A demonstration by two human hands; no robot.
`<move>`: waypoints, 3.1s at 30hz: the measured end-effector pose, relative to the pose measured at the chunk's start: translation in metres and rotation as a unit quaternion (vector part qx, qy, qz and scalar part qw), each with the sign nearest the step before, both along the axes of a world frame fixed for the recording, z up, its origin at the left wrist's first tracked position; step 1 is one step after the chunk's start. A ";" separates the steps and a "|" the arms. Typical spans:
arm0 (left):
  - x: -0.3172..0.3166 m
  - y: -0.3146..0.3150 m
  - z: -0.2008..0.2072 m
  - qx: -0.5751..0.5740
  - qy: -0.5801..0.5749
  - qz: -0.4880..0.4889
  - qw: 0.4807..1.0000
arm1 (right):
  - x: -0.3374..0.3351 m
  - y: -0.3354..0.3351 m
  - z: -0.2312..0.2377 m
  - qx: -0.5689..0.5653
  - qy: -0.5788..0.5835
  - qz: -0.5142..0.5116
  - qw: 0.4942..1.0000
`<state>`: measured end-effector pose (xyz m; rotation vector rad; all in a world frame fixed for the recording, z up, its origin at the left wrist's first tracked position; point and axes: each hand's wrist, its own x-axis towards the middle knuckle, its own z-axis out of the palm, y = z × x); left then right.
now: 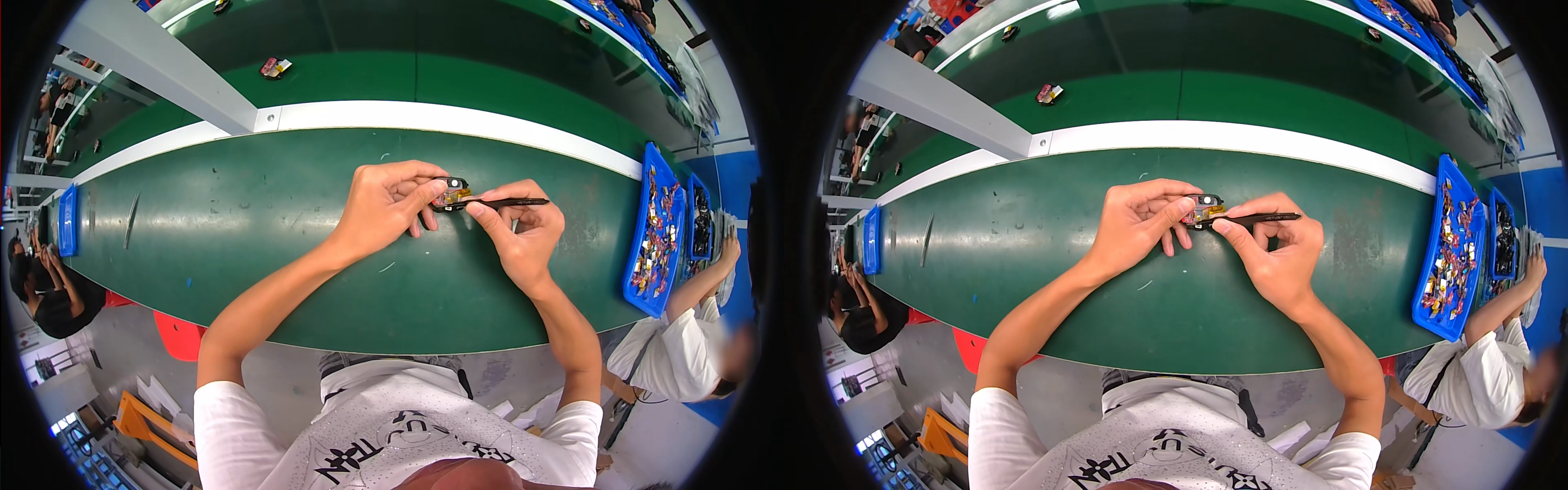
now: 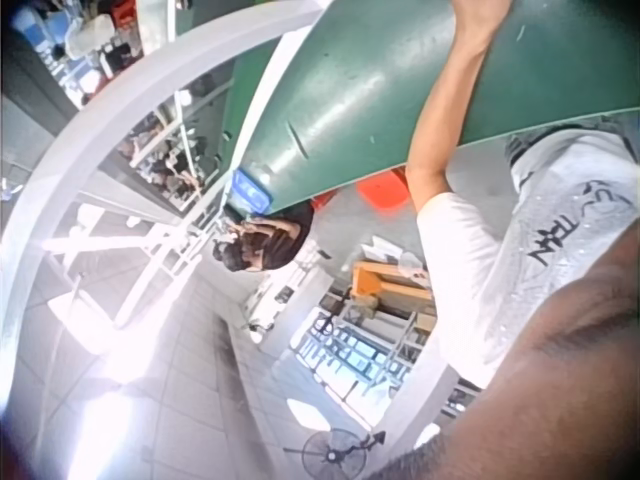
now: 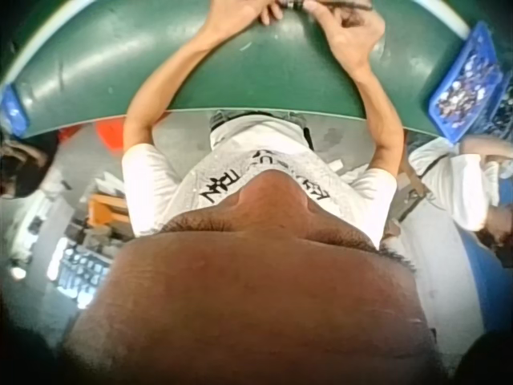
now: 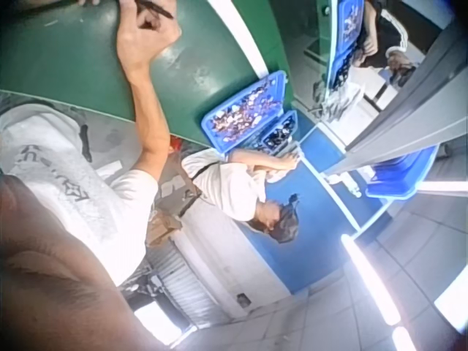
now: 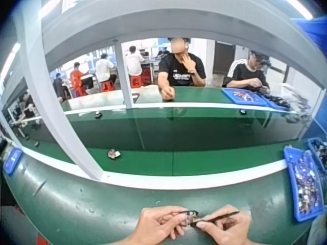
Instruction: Assembling small electronic components onto a circuit board using tweezers and pliers.
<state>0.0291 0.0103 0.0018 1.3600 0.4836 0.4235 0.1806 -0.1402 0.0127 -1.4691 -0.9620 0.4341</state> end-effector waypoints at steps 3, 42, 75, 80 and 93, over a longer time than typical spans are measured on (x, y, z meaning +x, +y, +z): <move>-0.003 0.004 0.000 0.005 0.001 -0.021 1.000 | -0.001 0.001 -0.004 0.024 -0.062 -0.003 0.998; -0.002 0.003 -0.001 -0.022 -0.021 -0.011 0.999 | -0.003 0.004 -0.010 0.103 -0.187 0.008 0.977; -0.002 0.002 -0.004 -0.002 -0.036 0.023 0.999 | -0.002 0.004 -0.005 0.045 -0.123 0.021 0.991; -0.002 0.004 -0.004 0.003 -0.035 0.023 0.999 | -0.001 0.005 -0.005 0.052 -0.157 0.029 0.986; -0.002 -0.001 -0.001 -0.005 -0.006 -0.012 1.000 | -0.001 0.000 -0.002 0.043 -0.187 0.043 0.980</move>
